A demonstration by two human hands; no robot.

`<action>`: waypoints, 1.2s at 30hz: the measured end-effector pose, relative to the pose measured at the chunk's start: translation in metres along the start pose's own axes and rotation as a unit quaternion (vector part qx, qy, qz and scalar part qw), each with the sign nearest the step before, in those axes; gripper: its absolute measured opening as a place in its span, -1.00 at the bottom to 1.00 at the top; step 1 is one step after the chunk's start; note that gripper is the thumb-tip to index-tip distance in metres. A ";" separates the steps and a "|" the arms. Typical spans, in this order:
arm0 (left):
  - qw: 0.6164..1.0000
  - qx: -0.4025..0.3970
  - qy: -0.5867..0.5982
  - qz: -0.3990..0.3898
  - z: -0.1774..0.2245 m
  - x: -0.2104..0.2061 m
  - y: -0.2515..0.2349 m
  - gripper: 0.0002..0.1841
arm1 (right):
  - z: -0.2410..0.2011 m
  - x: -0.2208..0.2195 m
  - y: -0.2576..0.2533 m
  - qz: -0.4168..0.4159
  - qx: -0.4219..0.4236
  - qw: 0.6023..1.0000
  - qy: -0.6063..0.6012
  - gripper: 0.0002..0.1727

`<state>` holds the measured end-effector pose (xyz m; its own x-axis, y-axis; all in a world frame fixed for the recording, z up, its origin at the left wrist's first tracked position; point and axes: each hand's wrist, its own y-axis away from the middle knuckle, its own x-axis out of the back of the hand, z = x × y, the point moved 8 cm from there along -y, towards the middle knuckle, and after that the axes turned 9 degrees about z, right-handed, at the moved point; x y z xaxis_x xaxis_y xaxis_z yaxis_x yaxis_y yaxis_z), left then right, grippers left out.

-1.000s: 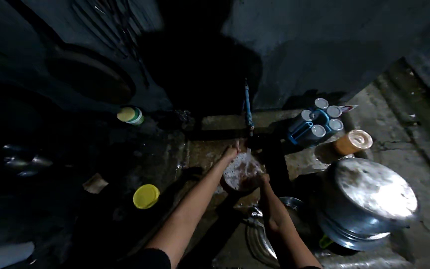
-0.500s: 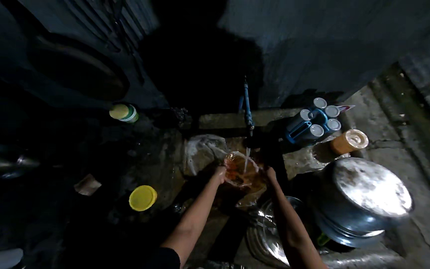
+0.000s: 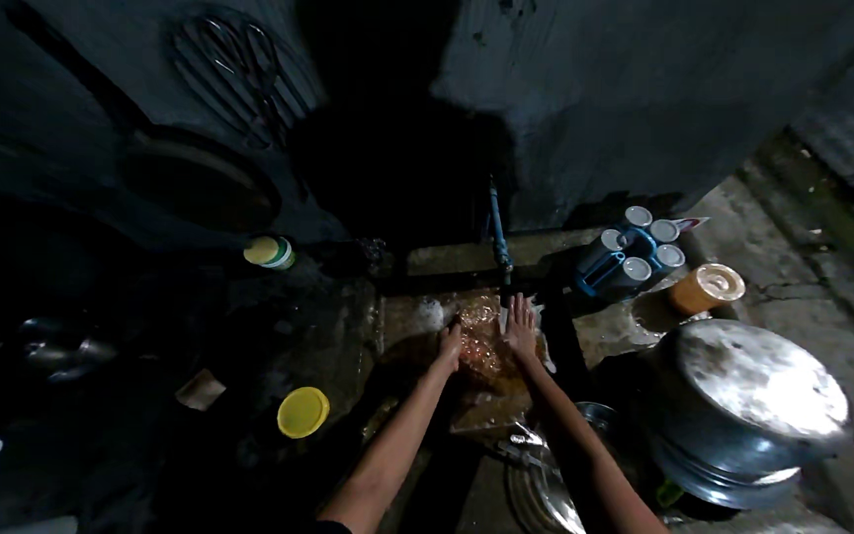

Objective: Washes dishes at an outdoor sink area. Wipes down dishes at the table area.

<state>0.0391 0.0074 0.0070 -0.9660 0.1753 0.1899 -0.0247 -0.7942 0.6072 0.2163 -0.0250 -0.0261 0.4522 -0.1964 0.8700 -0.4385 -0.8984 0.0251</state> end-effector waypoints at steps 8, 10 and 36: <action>0.993 0.053 -0.092 -0.045 0.006 0.015 -0.033 -0.56 | -0.107 -0.017 0.092 -0.237 0.202 0.946 -0.090 -0.18; 0.989 0.080 -0.105 -0.072 0.008 0.020 -0.035 -0.60 | -0.118 0.000 0.108 -0.229 0.191 0.955 -0.009 -0.31; 0.998 0.031 -0.052 -0.007 -0.058 -0.024 -0.065 -0.38 | -0.004 -0.056 0.046 -0.157 0.090 0.983 -0.004 -0.28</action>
<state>0.0486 0.0209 -0.0820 -0.9334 0.2486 0.2587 -0.0192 -0.7546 0.6559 0.1681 -0.0540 -0.0716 0.5500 0.0996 0.8292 -0.1318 -0.9701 0.2039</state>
